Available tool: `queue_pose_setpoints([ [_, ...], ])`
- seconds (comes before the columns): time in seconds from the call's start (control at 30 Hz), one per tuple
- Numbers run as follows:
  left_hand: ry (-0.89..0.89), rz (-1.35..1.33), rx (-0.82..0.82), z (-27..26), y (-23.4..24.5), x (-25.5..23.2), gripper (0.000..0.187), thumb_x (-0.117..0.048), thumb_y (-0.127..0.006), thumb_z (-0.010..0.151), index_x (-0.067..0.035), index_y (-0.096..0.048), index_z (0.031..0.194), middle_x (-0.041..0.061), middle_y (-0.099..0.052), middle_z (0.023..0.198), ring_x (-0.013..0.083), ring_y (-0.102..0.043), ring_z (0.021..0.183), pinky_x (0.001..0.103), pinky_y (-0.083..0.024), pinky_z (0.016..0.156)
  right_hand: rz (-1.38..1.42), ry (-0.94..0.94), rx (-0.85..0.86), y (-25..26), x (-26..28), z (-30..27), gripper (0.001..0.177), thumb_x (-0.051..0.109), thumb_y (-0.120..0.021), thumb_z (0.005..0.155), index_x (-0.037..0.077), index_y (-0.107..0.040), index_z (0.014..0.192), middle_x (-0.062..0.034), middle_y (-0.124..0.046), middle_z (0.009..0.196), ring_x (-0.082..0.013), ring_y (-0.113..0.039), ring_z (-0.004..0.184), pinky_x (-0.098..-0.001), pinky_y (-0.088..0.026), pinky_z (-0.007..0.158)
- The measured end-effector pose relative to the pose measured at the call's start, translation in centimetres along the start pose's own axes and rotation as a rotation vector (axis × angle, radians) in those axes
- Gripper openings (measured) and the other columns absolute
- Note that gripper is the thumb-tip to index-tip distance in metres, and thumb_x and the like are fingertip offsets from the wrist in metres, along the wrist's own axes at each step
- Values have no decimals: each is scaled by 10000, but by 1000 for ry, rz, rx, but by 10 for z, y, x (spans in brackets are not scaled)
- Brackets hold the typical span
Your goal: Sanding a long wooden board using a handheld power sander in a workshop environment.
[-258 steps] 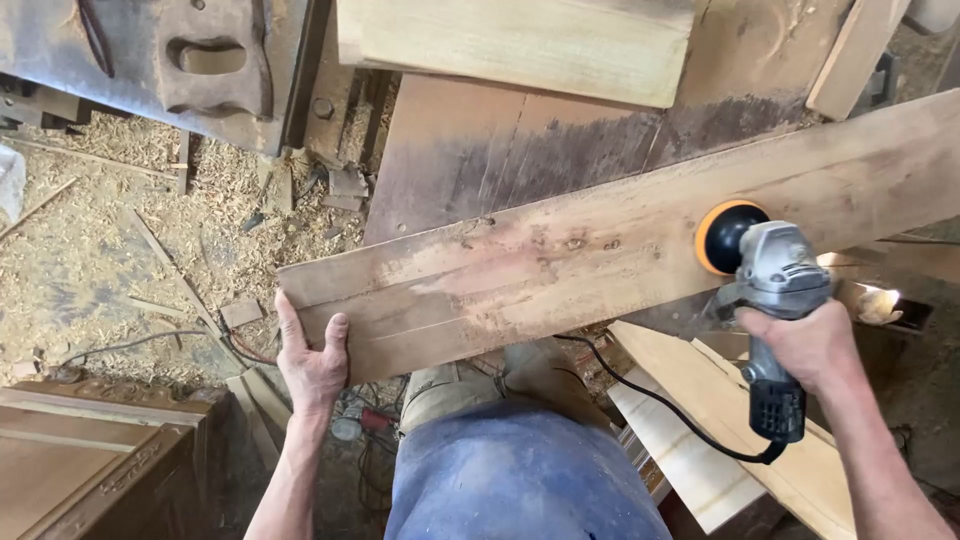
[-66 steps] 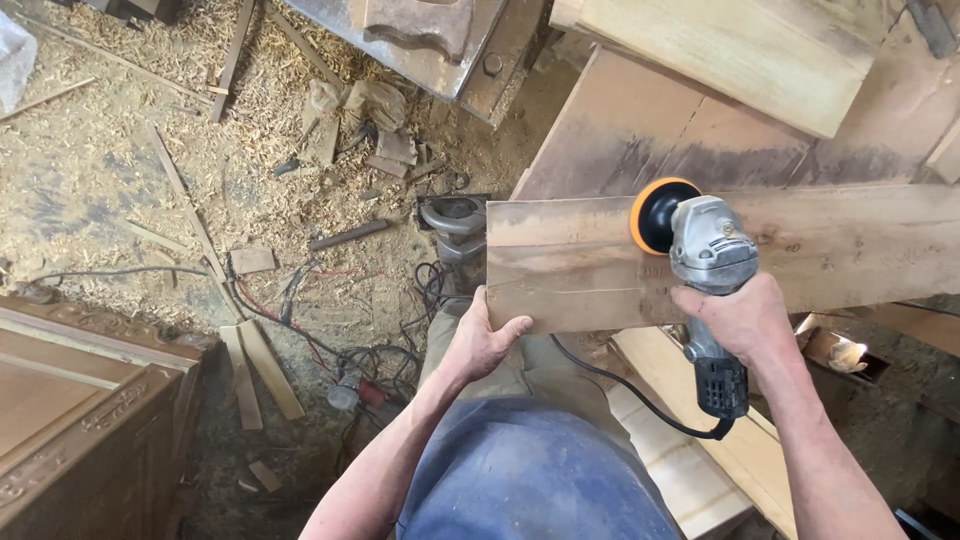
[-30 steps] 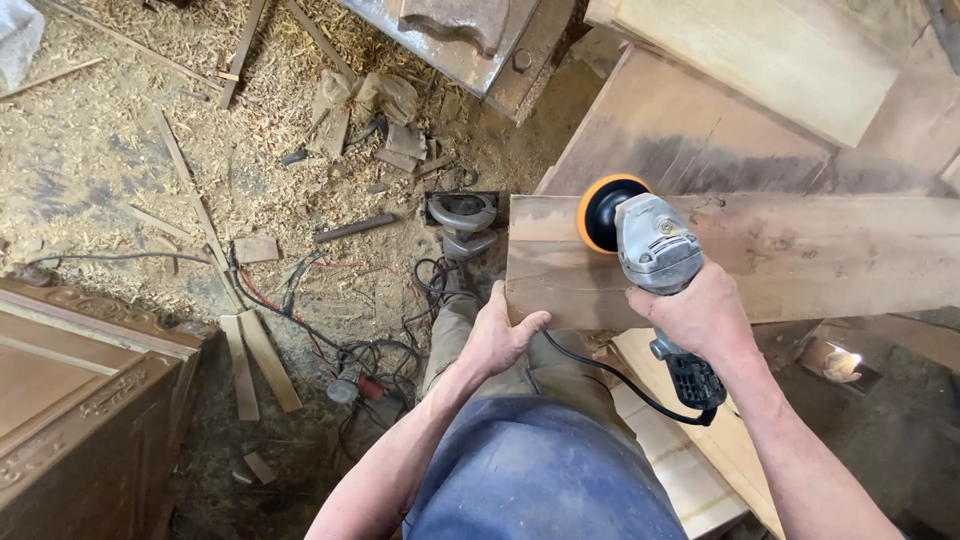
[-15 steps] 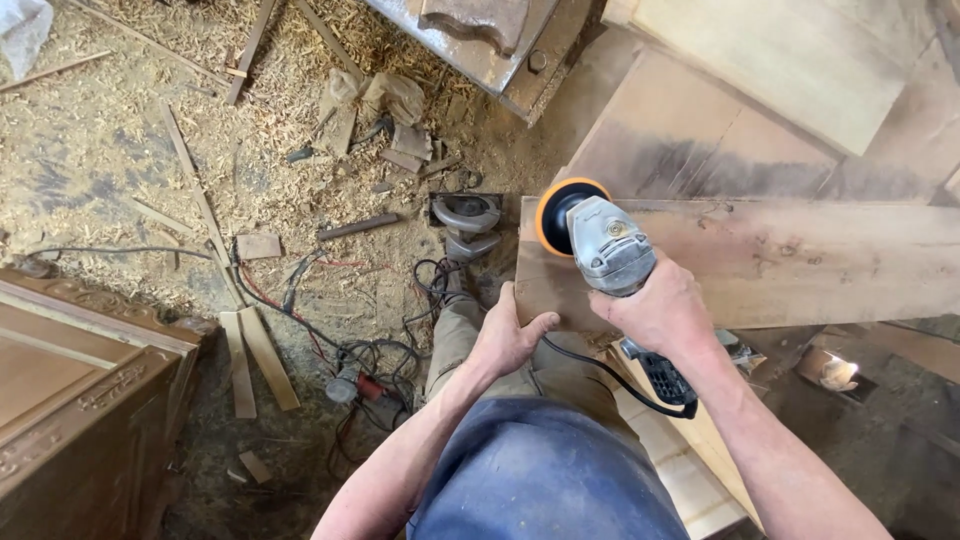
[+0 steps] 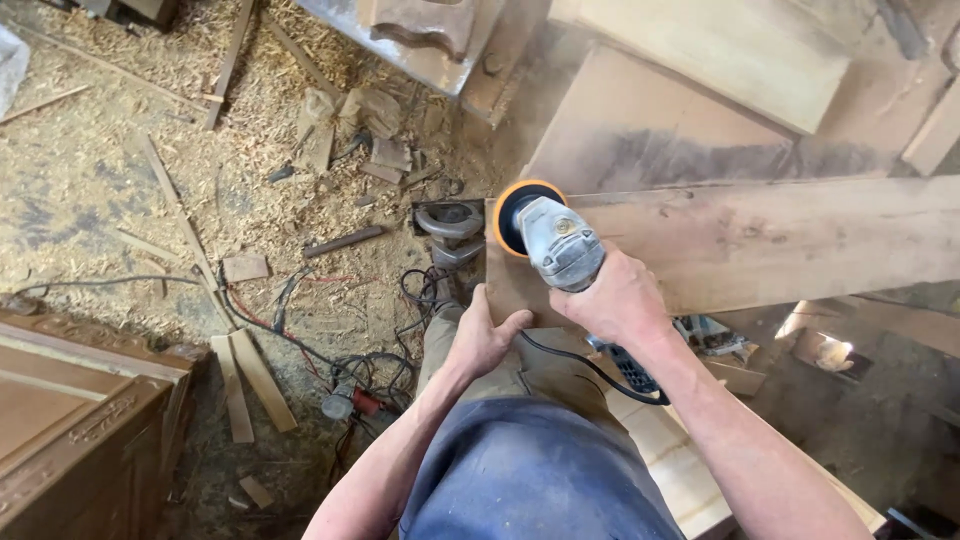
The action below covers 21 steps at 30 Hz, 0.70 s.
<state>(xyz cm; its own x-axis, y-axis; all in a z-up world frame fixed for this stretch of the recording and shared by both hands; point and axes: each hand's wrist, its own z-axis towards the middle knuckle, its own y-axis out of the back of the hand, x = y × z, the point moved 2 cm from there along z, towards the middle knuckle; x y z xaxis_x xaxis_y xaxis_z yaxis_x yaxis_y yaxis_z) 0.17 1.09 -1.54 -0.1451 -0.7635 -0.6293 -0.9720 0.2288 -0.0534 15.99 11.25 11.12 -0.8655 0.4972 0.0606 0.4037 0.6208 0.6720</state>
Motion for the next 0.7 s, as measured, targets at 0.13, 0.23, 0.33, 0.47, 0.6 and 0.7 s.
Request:
queue_pose_setpoints([
  [0.13, 19, 1, -3, 3, -1, 3, 573, -424, -811, 848, -105, -496, 1204, 269, -682, 1136, 443, -647, 1179, 538, -526, 978, 36, -32, -28, 23, -34, 2, 779, 511, -833, 597, 57, -677, 1210, -250, -728, 1140, -428, -654, 1183, -538, -532, 989],
  [0.23, 40, 12, -17, 2, -3, 2, 580, -428, -814, 839, -103, -501, 1204, 262, -680, 1146, 431, -646, 1184, 537, -526, 986, 80, -94, -51, 37, -71, 12, 741, 471, -838, 610, 53, -688, 1204, -246, -729, 1149, -417, -654, 1186, -540, -523, 983],
  [0.33, 48, 16, -24, 2, -3, 2, 576, -416, -808, 849, -100, -509, 1228, 259, -678, 1167, 421, -645, 1197, 532, -528, 1008, 92, -139, -80, 53, -105, 20, 754, 409, -838, 626, 0, -674, 1238, -277, -717, 1172, -431, -641, 1204, -553, -507, 999],
  [0.47, 4, -19, -50, 2, -2, 3, 532, -322, -805, 875, -87, -532, 1267, 233, -700, 1142, 347, -672, 1138, 505, -542, 984, 202, -207, -139, 63, -164, 49, 700, 342, -884, 589, -29, -722, 1160, -271, -719, 1167, -420, -648, 1179, -567, -517, 901],
  [0.6, -86, -52, -90, 2, -7, 12, 741, -431, -742, 815, -52, -475, 1393, 147, -663, 1340, 217, -651, 1210, 360, -515, 1056, 274, -195, -186, 87, -234, 76, 273, 239, -868, 692, 72, -807, 898, -46, -690, 820, -178, -603, 738, -389, -485, 637],
  [0.7, -62, -22, -115, 0, -7, 8, 739, -402, -758, 803, -62, -496, 1404, 131, -676, 1340, 201, -656, 1212, 348, -523, 1046, 370, -156, -258, 99, -289, 96, 282, 195, -866, 690, 89, -785, 938, -24, -685, 863, -148, -597, 767, -379, -472, 617],
])
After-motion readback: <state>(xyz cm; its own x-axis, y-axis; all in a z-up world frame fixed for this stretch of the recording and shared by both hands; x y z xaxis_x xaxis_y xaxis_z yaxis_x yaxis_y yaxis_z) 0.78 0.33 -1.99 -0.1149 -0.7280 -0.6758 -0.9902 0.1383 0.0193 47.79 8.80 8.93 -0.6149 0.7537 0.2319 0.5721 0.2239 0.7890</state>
